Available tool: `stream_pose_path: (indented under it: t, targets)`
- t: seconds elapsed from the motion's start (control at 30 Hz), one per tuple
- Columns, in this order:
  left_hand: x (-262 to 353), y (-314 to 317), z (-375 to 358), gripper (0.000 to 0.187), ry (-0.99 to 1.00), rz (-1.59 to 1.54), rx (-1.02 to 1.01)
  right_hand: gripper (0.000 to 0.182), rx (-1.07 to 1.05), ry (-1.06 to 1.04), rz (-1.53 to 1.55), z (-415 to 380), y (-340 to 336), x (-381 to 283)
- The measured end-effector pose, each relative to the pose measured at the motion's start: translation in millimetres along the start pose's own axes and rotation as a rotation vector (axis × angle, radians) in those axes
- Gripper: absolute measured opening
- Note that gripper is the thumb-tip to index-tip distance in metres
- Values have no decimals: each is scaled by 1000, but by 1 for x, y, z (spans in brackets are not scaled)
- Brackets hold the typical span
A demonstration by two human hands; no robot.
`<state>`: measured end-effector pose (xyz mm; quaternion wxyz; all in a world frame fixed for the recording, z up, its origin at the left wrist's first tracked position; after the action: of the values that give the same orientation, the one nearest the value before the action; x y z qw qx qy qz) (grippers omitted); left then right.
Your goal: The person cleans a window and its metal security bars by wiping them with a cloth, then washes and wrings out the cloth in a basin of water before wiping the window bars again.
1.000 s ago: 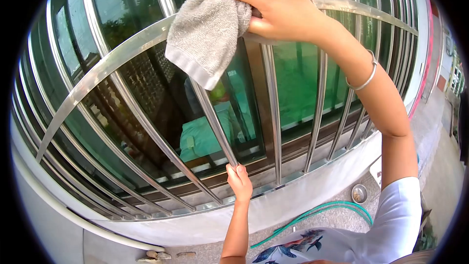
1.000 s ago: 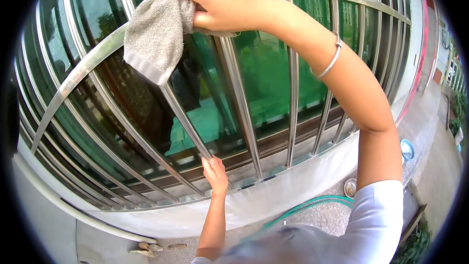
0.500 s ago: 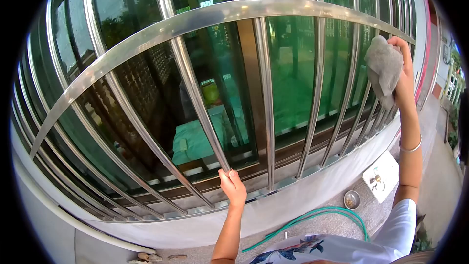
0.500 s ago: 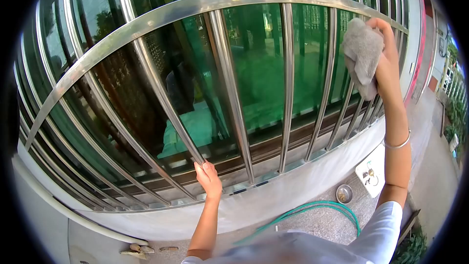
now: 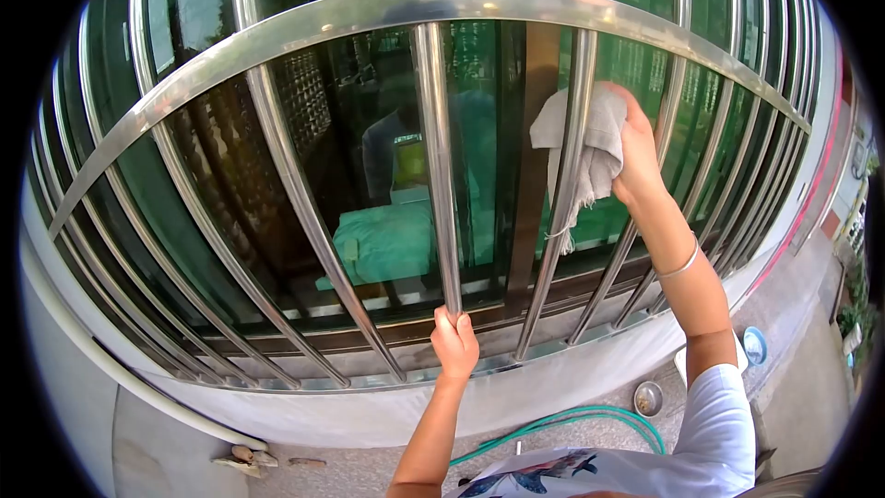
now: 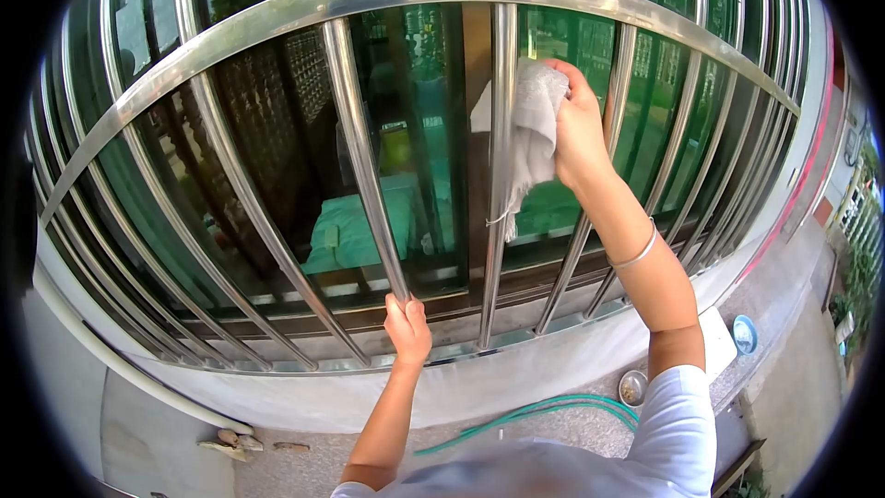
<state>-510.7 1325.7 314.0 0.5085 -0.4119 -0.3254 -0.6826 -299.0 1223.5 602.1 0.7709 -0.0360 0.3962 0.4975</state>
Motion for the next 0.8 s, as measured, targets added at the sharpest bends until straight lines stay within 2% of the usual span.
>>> stream_pose_path:
  t: [0.07,0.13,0.2,0.27,0.33,0.4,0.47,0.53,0.67,0.73,0.8]
  targets:
    - [2,1,1,39,57,34,67,27,68,-465,-298,28,12,-9]
    - [2,1,1,39,60,32,62,28,131,-716,-371,52,36,-24]
    - [2,2,0,39,54,34,54,31,83,-760,-153,90,49,-24]
    - [2,2,-2,39,68,25,53,32,58,-847,-175,116,60,-30]
    - [2,2,-2,38,63,23,40,34,28,-1036,-485,122,75,-45]
    - [-2,1,-5,27,34,24,2,35,-12,-1237,-804,106,86,-50]
    - [-5,2,-7,27,25,-9,5,36,-80,-1356,-959,82,91,-41]
    - [-2,2,-8,27,-7,-29,-10,38,-155,-1404,-1035,54,86,-23]
    - [2,4,-4,26,-33,-33,-22,39,-337,-1365,-1086,-9,66,34]
    - [6,4,-4,33,10,-70,-1,43,-444,-1219,-1143,-48,44,68]
    - [6,3,-3,30,7,-71,-13,34,-674,-1090,-1182,-92,21,111]
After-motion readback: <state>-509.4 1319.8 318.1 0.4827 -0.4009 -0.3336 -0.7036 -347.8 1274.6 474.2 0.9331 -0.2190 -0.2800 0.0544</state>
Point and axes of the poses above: each hand's wrist, its own z-axis towards the middle knuckle, its own y-axis out of the palm, x = y × z, the point moved 5 cm from there along z, towards the middle knuckle, and after that the axes turned 12 degrees about -y, right-handed, at the moved point
